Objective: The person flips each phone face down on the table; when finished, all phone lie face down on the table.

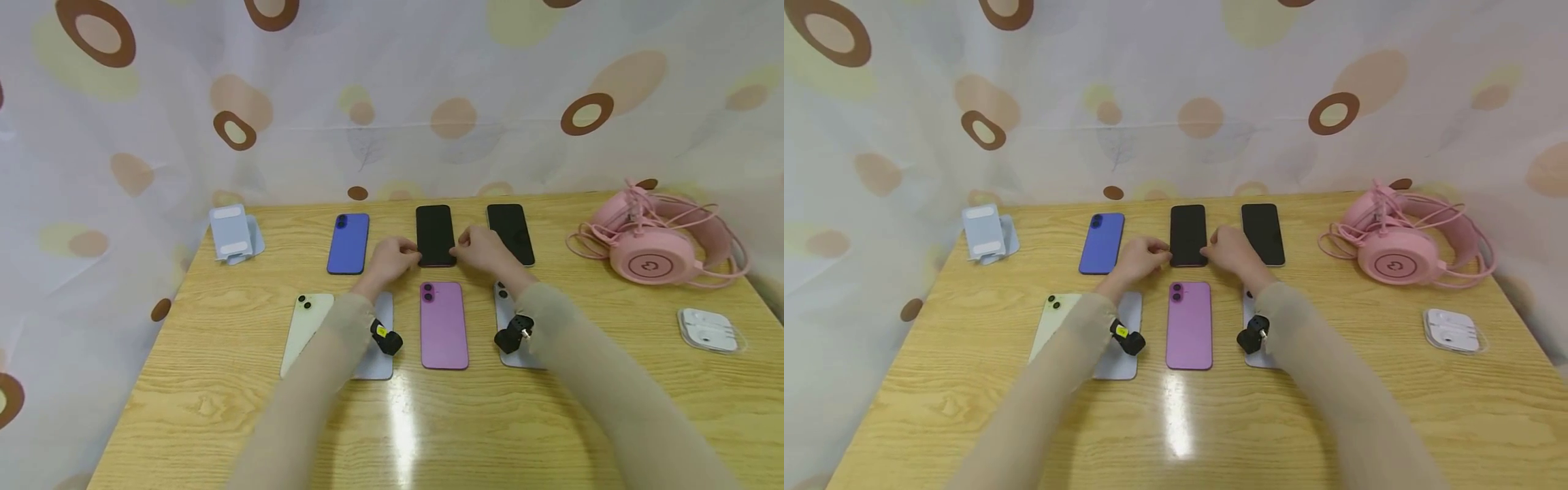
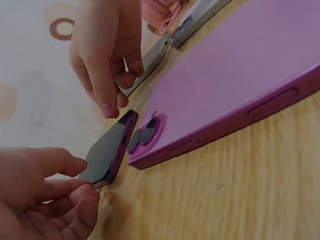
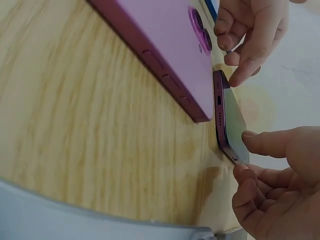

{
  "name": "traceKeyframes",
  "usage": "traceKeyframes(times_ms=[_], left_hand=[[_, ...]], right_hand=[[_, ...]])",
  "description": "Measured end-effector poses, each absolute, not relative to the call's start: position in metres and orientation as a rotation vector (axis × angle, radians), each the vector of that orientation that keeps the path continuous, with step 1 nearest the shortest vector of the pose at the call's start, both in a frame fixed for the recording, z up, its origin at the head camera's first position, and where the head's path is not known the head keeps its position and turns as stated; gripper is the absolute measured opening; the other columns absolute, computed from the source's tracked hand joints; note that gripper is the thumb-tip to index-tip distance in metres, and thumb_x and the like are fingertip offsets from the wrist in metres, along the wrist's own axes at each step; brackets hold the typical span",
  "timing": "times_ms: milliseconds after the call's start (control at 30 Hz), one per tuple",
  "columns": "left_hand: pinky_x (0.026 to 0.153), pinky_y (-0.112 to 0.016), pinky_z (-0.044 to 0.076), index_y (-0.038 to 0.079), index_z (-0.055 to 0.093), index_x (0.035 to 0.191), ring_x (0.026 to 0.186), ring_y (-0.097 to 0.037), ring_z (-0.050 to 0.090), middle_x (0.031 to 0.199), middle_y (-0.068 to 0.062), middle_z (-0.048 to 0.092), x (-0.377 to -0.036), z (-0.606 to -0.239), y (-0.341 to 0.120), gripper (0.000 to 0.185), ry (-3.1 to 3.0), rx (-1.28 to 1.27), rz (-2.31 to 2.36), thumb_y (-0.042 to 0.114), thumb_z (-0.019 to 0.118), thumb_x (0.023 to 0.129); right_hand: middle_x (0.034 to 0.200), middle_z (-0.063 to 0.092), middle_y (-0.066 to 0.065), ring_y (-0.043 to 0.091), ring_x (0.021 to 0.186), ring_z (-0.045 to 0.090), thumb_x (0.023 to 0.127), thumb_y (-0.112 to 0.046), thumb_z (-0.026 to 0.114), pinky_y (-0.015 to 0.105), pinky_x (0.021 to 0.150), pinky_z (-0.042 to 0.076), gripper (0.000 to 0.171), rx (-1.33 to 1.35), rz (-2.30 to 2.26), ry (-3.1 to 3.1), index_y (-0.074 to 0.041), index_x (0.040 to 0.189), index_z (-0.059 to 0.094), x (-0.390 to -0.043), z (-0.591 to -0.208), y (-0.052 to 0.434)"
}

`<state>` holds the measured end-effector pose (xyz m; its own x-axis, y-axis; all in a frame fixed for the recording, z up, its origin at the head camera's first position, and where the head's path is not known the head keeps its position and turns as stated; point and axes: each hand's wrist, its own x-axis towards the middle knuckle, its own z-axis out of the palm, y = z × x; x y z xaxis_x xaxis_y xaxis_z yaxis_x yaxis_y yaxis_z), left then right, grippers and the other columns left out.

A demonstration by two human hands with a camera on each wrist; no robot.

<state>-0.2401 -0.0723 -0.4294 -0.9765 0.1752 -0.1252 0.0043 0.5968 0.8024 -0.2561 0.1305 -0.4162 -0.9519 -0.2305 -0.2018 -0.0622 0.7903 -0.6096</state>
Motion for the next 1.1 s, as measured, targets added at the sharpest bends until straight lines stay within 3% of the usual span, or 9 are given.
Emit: traceKeyframes(times_ms=[267,433,800,900,1100], left_hand=[[0.054,-0.019,0.042,-0.003,0.065,0.113,0.062,-0.011,0.054,0.089,-0.011,0.067,-0.241,-0.435,-0.065,0.027,2.635,0.076,1.339,0.012,0.066,0.09],[0.056,-0.019,0.042,-0.005,0.066,0.11,0.064,-0.011,0.052,0.088,-0.01,0.065,-0.242,-0.438,-0.064,0.024,2.638,0.063,1.351,0.007,0.067,0.089],[0.064,-0.023,0.045,-0.004,0.064,0.116,0.073,-0.015,0.054,0.094,-0.011,0.065,-0.238,-0.432,-0.061,0.027,2.714,0.088,1.185,0.009,0.064,0.092],[0.064,-0.023,0.045,-0.003,0.064,0.117,0.074,-0.015,0.054,0.094,-0.01,0.065,-0.239,-0.434,-0.062,0.027,2.717,0.102,1.172,0.008,0.062,0.092],[0.063,-0.023,0.044,-0.004,0.064,0.116,0.074,-0.016,0.054,0.094,-0.012,0.065,-0.238,-0.433,-0.064,0.027,2.712,0.129,1.207,0.005,0.061,0.09]], right_hand=[[0.112,0.06,0.021,0.027,0.089,0.053,0.094,-0.026,0.06,0.037,0.074,0.046,0.038,-0.194,-0.906,2.702,0.007,0.114,0.06,-0.252,-0.42,0.131],[0.107,0.062,0.021,0.027,0.088,0.053,0.092,-0.023,0.063,0.037,0.075,0.045,0.033,-0.164,-0.945,2.721,0.008,0.105,0.064,-0.249,-0.424,0.124],[0.127,0.052,0.023,0.033,0.114,0.047,0.093,-0.025,0.06,0.045,0.097,0.041,0.046,0.041,-1.205,2.503,0.009,0.123,0.054,-0.248,-0.425,0.124],[0.12,0.057,0.021,0.03,0.11,0.05,0.092,-0.027,0.062,0.042,0.094,0.042,0.046,0.05,-1.296,2.476,0.007,0.122,0.055,-0.247,-0.421,0.123],[0.097,0.059,0.012,0.021,0.081,0.053,0.091,-0.027,0.065,0.028,0.069,0.044,0.038,-0.012,-1.467,2.478,0.002,0.115,0.058,-0.244,-0.409,0.111]])
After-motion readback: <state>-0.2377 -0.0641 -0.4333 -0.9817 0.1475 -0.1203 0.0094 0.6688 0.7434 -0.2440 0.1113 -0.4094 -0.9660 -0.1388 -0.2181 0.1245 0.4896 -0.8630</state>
